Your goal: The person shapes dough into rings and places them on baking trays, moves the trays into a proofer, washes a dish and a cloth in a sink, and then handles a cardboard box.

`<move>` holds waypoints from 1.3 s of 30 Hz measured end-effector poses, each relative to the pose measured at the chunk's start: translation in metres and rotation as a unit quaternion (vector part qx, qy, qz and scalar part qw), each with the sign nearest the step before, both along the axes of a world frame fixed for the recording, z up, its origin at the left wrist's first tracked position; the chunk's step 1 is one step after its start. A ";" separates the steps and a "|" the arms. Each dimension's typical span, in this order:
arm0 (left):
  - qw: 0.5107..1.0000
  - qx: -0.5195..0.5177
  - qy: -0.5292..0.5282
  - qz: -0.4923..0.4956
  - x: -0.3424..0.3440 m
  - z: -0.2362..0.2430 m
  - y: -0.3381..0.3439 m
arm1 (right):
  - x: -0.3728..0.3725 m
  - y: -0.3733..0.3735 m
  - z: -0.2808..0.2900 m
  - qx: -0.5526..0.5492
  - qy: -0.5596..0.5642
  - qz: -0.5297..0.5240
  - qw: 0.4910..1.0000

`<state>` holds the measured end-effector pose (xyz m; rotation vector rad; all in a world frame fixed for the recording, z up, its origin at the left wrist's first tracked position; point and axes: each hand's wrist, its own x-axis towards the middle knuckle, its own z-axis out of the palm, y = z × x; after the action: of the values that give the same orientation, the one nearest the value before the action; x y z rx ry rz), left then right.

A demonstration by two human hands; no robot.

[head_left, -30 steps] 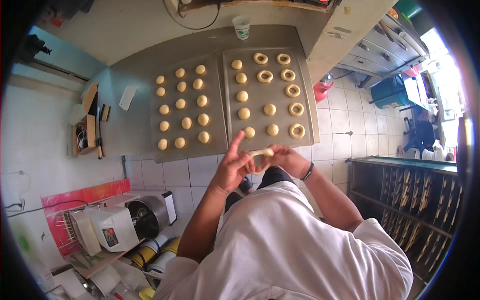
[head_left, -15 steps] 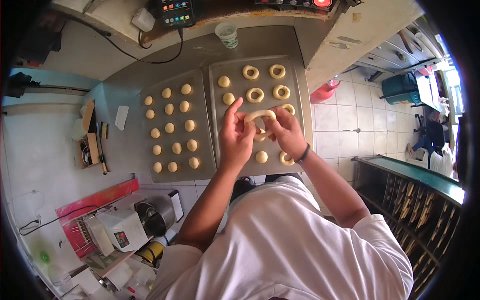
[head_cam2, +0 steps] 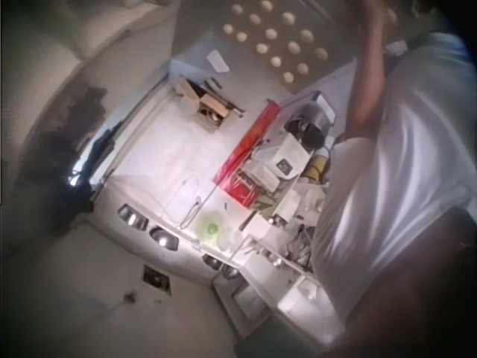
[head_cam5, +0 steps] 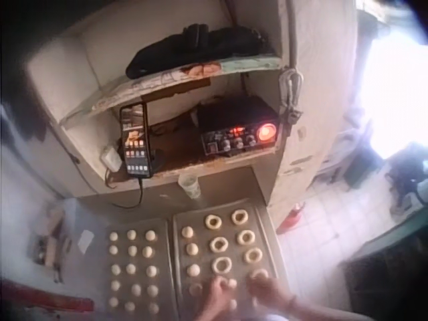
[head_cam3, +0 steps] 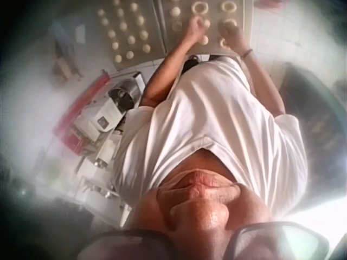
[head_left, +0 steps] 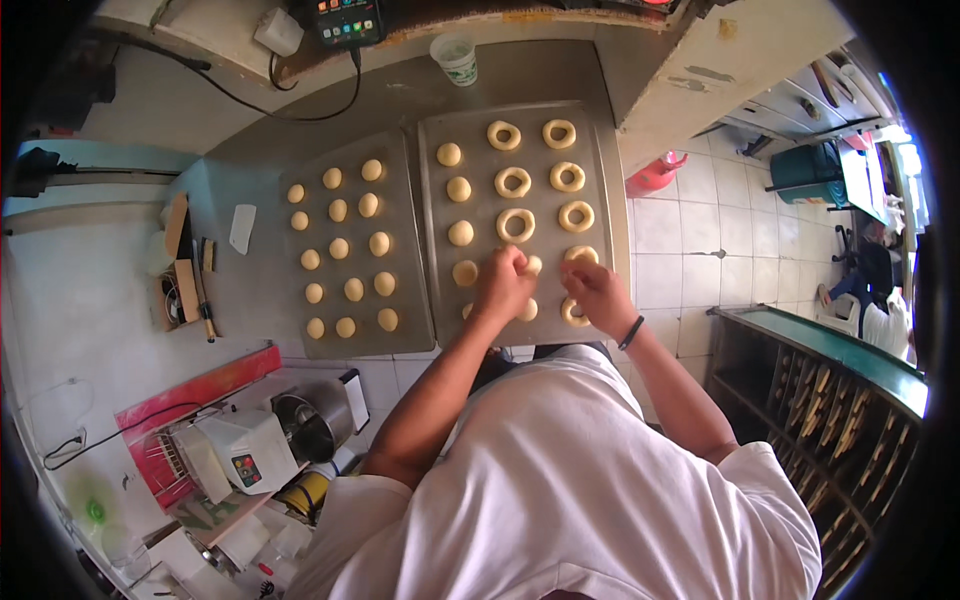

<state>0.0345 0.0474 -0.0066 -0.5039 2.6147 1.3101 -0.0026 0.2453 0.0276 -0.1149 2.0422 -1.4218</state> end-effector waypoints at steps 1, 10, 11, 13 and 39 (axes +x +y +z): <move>1.000 0.004 0.000 -0.003 0.002 0.012 0.000 | 0.005 0.000 -0.003 0.004 0.000 -0.003 1.000; 0.923 0.373 0.091 0.037 0.089 0.085 -0.024 | 0.069 -0.040 0.052 -0.207 0.022 0.022 0.978; 0.941 0.318 0.117 0.015 0.104 0.088 -0.027 | 0.082 -0.043 0.053 -0.213 0.020 0.026 0.977; 0.940 0.312 0.137 0.030 0.135 0.092 -0.028 | 0.108 -0.048 0.052 -0.220 0.021 0.040 0.974; 0.755 0.655 -0.026 0.021 0.245 0.062 -0.053 | 0.171 -0.043 0.023 -0.368 -0.235 0.030 0.899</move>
<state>0.2791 -0.0054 0.0554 -0.2830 1.0368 2.5419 0.1685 0.2021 0.0505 -0.1303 1.0371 -1.8939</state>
